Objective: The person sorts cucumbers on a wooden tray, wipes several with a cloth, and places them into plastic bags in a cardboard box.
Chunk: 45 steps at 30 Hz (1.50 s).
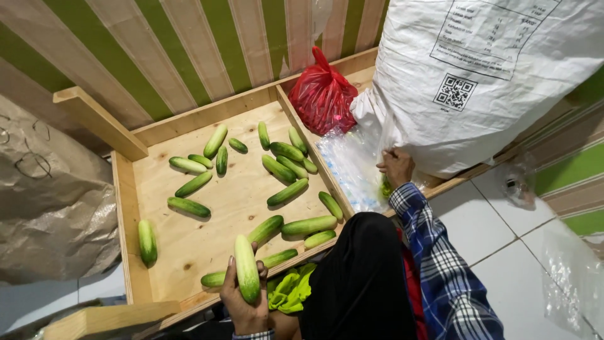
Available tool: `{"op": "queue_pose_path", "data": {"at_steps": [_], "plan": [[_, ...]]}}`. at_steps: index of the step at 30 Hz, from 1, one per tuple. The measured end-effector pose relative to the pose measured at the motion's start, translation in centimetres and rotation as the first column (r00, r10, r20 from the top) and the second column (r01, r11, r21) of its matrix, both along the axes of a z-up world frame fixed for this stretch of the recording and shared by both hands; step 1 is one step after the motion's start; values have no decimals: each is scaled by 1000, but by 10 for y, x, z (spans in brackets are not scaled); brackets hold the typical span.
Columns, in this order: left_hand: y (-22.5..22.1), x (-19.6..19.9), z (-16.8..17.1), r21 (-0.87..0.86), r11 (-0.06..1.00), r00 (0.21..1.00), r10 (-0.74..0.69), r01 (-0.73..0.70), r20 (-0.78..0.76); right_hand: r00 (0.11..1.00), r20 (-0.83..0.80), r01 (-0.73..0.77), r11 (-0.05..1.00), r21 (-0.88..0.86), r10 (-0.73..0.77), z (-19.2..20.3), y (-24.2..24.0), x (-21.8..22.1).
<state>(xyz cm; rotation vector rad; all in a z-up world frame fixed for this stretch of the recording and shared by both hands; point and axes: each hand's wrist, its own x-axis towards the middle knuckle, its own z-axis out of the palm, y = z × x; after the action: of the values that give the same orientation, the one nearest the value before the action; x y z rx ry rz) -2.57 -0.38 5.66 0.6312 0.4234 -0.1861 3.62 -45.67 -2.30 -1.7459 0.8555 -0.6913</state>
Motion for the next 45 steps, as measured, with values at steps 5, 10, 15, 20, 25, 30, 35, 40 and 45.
{"op": "queue_pose_path", "data": {"at_steps": [5,10,15,20,25,30,35,40,45], "plan": [[6,-2,4,-7,1000,1000,26,-26,-9,999,7,34,970,-241,-33,10,-25,8],[9,0,2,5,1000,999,28,-28,17,984,174,25,999,35,-31,37,-19,16],[11,-5,-4,-45,999,999,24,-23,30,892,443,-25,969,246,-90,35,-17,15],[6,-3,-1,-53,998,999,17,-15,41,887,453,-161,980,119,91,49,11,16],[-7,-5,-1,-160,987,996,26,-12,86,842,156,-319,711,-626,516,42,73,27],[-15,-6,-9,-161,987,1000,-1,5,25,633,-91,-533,348,-771,769,69,186,13],[-14,-7,-3,-167,986,1000,9,-11,-9,614,-123,-469,236,-851,780,77,248,1],[-16,-4,-1,-161,986,999,36,-37,-13,576,-92,-482,247,-841,812,75,265,-11],[-17,7,-54,-4,985,985,174,-174,15,758,28,-382,478,-791,652,93,292,-36]]}}
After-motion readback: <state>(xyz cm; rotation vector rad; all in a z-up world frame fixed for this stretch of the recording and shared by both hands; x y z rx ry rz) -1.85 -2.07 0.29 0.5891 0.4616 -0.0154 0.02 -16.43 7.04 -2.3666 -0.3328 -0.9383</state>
